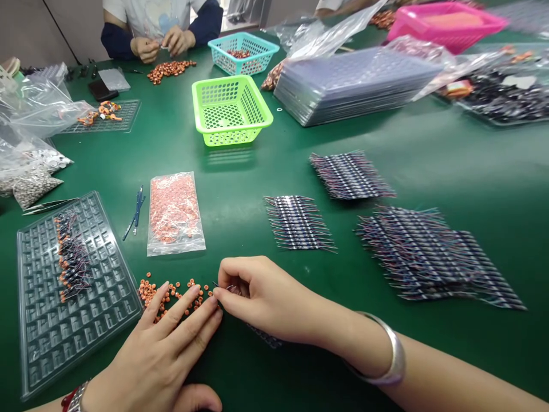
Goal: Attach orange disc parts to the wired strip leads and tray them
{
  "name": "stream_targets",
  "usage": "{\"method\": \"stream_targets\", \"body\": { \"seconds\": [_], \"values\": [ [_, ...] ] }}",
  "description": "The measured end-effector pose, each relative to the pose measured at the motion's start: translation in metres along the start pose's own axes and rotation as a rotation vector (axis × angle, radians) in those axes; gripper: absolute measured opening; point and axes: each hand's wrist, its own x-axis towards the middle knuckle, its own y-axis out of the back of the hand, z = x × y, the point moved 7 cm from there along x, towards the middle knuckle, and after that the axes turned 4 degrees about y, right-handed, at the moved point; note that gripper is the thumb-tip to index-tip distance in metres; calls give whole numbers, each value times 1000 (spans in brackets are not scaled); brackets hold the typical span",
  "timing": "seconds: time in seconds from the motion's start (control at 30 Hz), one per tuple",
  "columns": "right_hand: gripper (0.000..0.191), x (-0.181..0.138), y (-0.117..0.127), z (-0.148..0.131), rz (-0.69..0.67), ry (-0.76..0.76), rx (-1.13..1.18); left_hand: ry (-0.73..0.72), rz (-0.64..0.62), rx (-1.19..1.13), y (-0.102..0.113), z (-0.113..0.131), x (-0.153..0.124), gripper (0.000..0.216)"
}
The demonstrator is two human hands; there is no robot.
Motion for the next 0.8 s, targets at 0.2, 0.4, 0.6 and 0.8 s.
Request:
{"method": "stream_targets", "body": {
  "seconds": [0.2, 0.4, 0.6, 0.8],
  "values": [
    [25, -1, 1, 2, -5, -26, 19, -3, -7, -5, -2, -2, 2, 78],
    [26, 1, 6, 0, 21, -16, -2, -9, 28, -13, 0, -2, 1, 75],
    [24, 1, 5, 0, 12, 18, -49, -26, 89, -43, 4, -1, -1, 69],
    [23, 0, 3, 0, -8, 32, -71, -38, 190, -116, 7, 2, -4, 60]
  ]
}}
